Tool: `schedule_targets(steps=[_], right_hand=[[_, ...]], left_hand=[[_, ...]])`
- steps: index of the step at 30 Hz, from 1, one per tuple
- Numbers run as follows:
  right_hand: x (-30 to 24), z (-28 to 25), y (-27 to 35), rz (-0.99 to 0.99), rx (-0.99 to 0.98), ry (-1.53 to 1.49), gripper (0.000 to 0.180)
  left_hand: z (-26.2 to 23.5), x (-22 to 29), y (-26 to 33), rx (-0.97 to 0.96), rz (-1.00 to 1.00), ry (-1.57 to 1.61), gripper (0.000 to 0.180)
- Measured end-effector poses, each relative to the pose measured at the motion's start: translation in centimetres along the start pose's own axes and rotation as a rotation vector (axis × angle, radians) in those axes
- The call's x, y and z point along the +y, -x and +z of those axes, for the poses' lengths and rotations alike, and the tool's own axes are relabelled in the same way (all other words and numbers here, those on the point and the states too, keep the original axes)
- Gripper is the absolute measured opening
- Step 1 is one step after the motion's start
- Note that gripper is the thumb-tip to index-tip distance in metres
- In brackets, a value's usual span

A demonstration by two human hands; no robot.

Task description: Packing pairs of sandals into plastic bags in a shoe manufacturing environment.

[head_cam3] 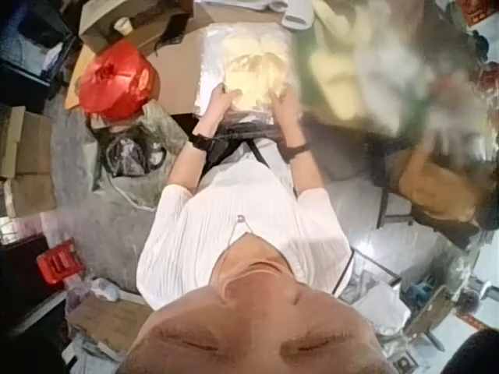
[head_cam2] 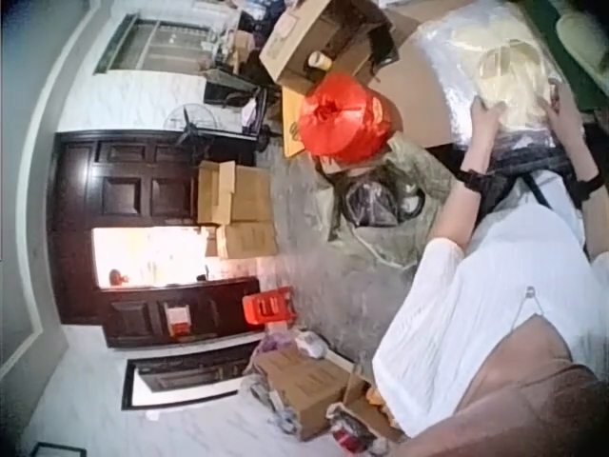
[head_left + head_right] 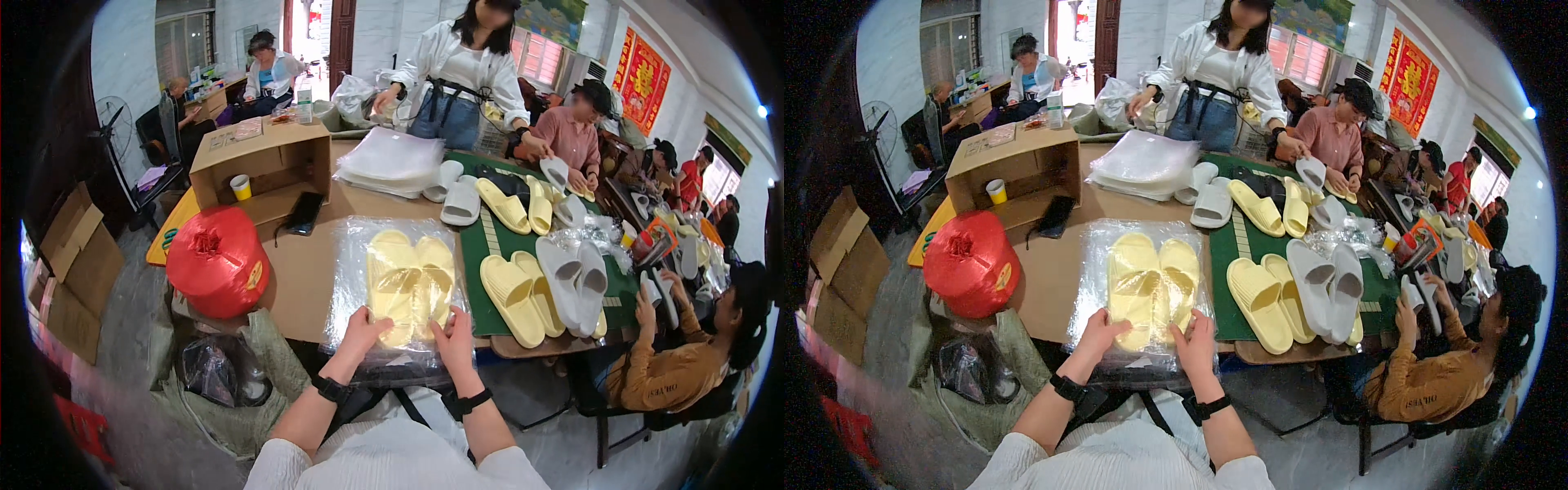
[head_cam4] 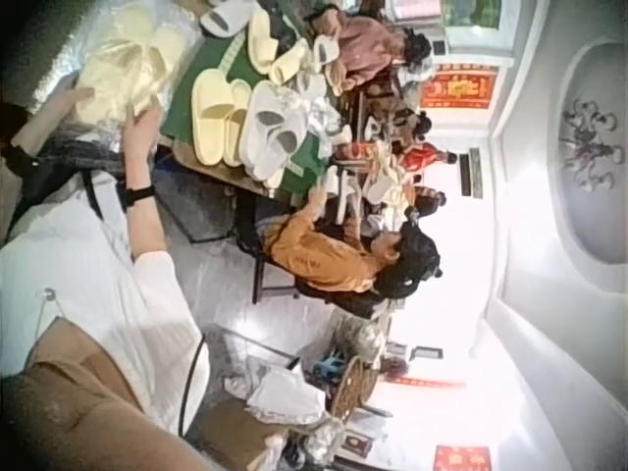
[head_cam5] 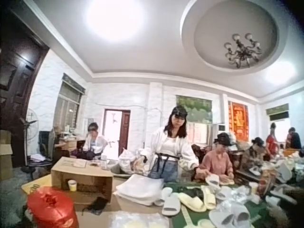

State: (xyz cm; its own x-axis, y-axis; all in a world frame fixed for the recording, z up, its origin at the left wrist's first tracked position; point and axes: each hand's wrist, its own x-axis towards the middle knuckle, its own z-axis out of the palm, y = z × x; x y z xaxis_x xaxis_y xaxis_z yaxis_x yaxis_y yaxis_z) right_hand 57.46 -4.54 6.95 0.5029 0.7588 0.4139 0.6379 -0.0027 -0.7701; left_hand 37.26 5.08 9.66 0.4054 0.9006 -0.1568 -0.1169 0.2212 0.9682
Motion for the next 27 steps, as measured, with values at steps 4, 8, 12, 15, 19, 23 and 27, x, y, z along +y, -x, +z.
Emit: schedule_targets(steps=[4,8,12,15,19,23,27], right_hand=[[-1.7,-1.0,0.0,-0.089,0.159,-0.056,0.085],[-4.2,-3.0,-0.3,0.245,-0.098,-0.679,0.087],[-7.7,-3.9,1.0,0.283,-0.147,-0.703,0.042],[-8.1,-2.2,3.1,0.059,-0.018,-0.587,0.036],[-9.2,-3.5,5.1,0.08,-0.399,-0.667,0.043],[-10.7,-3.5,5.9,-0.082,-0.697,-0.654,0.055],[-13.1,-3.1,4.5,-0.135,-0.815,-0.291,0.045]], left_hand=[[1.1,2.2,2.9,-0.117,-0.01,0.225,0.047],[0.6,3.9,5.5,-0.31,0.017,0.41,0.052],[1.3,4.5,8.6,-0.291,0.048,0.516,0.057],[1.8,3.2,9.8,-0.273,-0.068,0.333,0.064],[-0.7,3.8,13.1,-0.222,0.102,0.364,0.064],[-10.4,5.2,19.6,-0.059,0.085,0.198,0.06],[-22.7,7.4,27.9,0.232,0.0,0.119,0.063]])
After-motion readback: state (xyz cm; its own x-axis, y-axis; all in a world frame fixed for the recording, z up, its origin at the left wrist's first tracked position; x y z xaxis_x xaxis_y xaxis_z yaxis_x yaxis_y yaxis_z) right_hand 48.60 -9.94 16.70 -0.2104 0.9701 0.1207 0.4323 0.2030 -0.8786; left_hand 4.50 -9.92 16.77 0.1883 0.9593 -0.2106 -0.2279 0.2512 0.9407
